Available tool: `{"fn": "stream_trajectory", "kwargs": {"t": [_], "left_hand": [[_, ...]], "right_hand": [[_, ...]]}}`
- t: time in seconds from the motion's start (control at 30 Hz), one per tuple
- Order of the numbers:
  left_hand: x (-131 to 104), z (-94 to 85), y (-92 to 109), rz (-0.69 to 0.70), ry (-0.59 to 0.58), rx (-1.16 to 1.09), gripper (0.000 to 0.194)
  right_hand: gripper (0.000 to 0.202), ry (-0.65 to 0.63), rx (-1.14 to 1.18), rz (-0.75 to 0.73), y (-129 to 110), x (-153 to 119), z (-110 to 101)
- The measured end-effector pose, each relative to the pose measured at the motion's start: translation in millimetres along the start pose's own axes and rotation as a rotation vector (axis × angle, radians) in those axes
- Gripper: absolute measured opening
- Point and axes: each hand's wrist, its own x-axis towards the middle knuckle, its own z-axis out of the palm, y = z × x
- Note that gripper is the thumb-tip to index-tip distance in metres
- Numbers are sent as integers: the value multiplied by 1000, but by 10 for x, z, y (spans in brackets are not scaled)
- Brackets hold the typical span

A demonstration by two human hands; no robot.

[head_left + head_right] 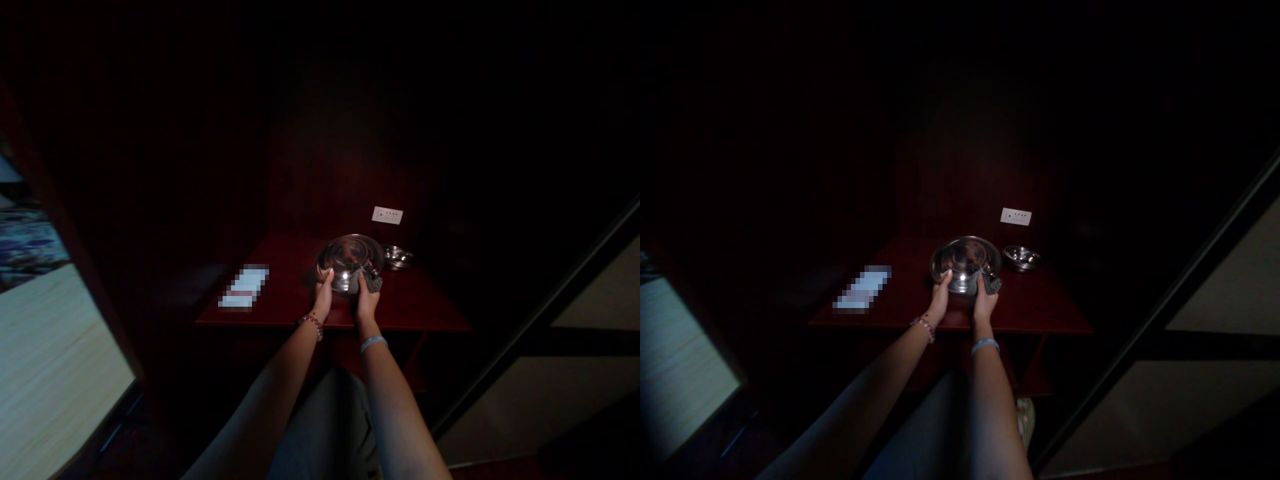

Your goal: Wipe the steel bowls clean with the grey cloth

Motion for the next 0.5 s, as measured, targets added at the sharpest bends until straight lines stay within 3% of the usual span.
{"fn": "stream_trajectory", "kwargs": {"t": [0.1, 0.33, 0.5], "left_hand": [[-34, 9, 30, 61, -59, 26, 37], [-149, 35, 40, 17, -373, 177, 41], [-116, 45, -40, 101, -332, 330, 35]], "right_hand": [[58, 22, 11, -14, 9, 16, -3], [55, 121, -29, 38, 0, 17, -27], [56, 83, -110, 40, 17, 14, -37]]}}
